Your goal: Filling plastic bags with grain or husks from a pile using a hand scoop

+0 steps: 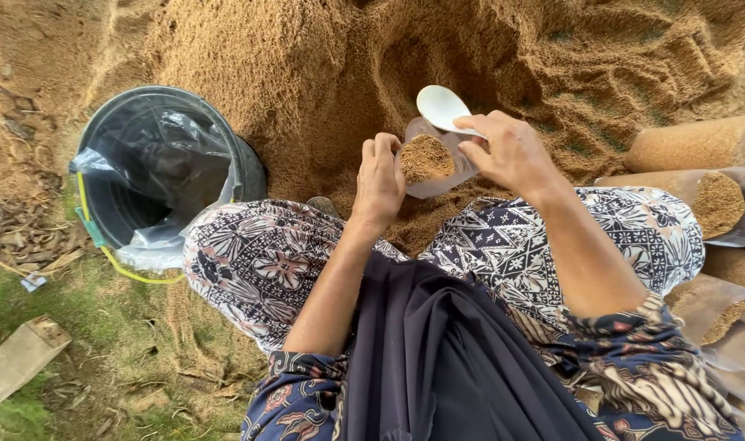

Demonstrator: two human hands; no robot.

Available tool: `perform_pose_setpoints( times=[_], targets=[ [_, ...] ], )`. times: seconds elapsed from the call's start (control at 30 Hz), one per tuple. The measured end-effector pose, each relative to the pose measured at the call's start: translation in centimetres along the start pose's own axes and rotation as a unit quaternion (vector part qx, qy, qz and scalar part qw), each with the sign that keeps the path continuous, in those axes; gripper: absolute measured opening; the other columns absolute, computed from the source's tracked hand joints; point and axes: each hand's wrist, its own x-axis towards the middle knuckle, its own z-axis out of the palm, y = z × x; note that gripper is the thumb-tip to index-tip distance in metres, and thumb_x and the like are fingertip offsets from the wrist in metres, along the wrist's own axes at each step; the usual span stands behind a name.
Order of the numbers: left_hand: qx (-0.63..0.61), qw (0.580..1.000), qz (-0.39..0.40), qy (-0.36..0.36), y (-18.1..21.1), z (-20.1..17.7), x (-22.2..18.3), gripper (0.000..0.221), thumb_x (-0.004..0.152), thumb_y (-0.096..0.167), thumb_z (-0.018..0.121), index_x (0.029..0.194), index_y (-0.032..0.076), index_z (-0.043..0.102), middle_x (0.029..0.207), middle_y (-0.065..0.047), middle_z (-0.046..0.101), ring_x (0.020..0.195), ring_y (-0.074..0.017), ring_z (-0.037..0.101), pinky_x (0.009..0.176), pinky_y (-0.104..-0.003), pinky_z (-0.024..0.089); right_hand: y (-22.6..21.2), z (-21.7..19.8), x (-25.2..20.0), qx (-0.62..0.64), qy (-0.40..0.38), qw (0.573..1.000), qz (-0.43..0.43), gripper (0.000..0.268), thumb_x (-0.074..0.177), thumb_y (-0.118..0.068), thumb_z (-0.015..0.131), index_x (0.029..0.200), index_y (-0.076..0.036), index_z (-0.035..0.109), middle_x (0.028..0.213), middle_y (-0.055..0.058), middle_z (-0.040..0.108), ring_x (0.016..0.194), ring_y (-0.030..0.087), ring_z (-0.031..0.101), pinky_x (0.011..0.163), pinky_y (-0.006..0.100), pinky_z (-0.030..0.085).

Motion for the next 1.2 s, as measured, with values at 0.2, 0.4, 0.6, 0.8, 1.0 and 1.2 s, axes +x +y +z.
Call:
perform_pose_setpoints(
  times=[0.2, 0.4, 0.6, 0.8, 1.0, 1.2],
  targets=[
    [-0.021, 0.998, 0.042, -0.042, 1.5, -0.5, -0.2, 0.038, 0.089, -0.017, 0.045, 0.102, 0.018, 0.043, 0.114, -0.014, 0.046, 0.110, -0.0456, 0.064, 0.087, -0.062, 0.061, -5.7, -5.1, -2.1, -0.108, -0.071, 0.991, 0.043, 0.033, 0.112, -0.023, 0.047, 0.135, -0.009, 0.066, 0.104, 0.021, 0.065, 0.086, 0.031, 0.065, 0.075, 0.047, 0.058],
    [0.007, 0.997, 0.073, -0.027, 0.8, -0.1, -0.2, 0.035, 0.084, -0.021, 0.049, 0.087, 0.013, 0.045, 0.113, -0.014, 0.047, 0.118, -0.0484, 0.061, 0.087, -0.064, 0.060, -8.2, -2.3, -0.8, -0.412, -0.229, 0.880, 0.046, 0.024, 0.107, -0.030, 0.050, 0.121, -0.024, 0.068, 0.098, 0.000, 0.070, 0.081, 0.014, 0.070, 0.071, 0.035, 0.063],
    [0.047, 0.997, 0.014, -0.060, 1.1, -0.9, -0.4, 0.036, 0.086, -0.018, 0.049, 0.107, 0.005, 0.068, 0.118, -0.015, 0.055, 0.110, -0.0391, 0.067, 0.090, -0.053, 0.061, -4.4, 5.3, 2.5, -0.432, -0.149, 0.886, -0.082, 0.014, 0.093, -0.015, 0.067, 0.103, -0.011, 0.076, 0.090, 0.004, 0.071, 0.076, 0.022, 0.074, 0.058, 0.045, 0.061],
    [-0.006, 0.999, 0.021, -0.035, 2.7, -2.1, -0.6, 0.061, 0.083, -0.021, 0.052, 0.143, -0.008, 0.049, 0.129, -0.026, 0.058, 0.115, -0.0459, 0.064, 0.097, -0.059, 0.057, 2.6, 12.8, 5.4, -0.392, -0.152, 0.906, -0.037, 0.017, 0.091, -0.010, 0.069, 0.102, 0.002, 0.074, 0.089, 0.013, 0.072, 0.077, 0.030, 0.075, 0.059, 0.052, 0.061],
    [-0.138, 0.990, 0.015, -0.039, 2.0, -1.4, -0.1, 0.061, 0.084, -0.021, 0.047, 0.143, -0.005, 0.053, 0.132, -0.021, 0.059, 0.119, -0.0400, 0.064, 0.103, -0.052, 0.055, 6.8, 18.1, 6.5, -0.303, -0.175, 0.928, 0.125, 0.029, 0.104, -0.015, 0.051, 0.106, 0.006, 0.070, 0.091, 0.016, 0.071, 0.090, 0.035, 0.075, 0.076, 0.056, 0.061],
    [-0.095, 0.993, 0.050, -0.041, 2.3, -1.8, -0.3, 0.065, 0.080, -0.017, 0.053, 0.142, 0.001, 0.055, 0.137, -0.016, 0.059, 0.126, -0.0421, 0.061, 0.107, -0.058, 0.051, 4.4, 15.9, 9.3, -0.432, -0.321, 0.843, 0.016, 0.027, 0.102, -0.012, 0.049, 0.114, 0.002, 0.068, 0.109, 0.017, 0.069, 0.108, 0.037, 0.069, 0.093, 0.057, 0.054]
  ],
)
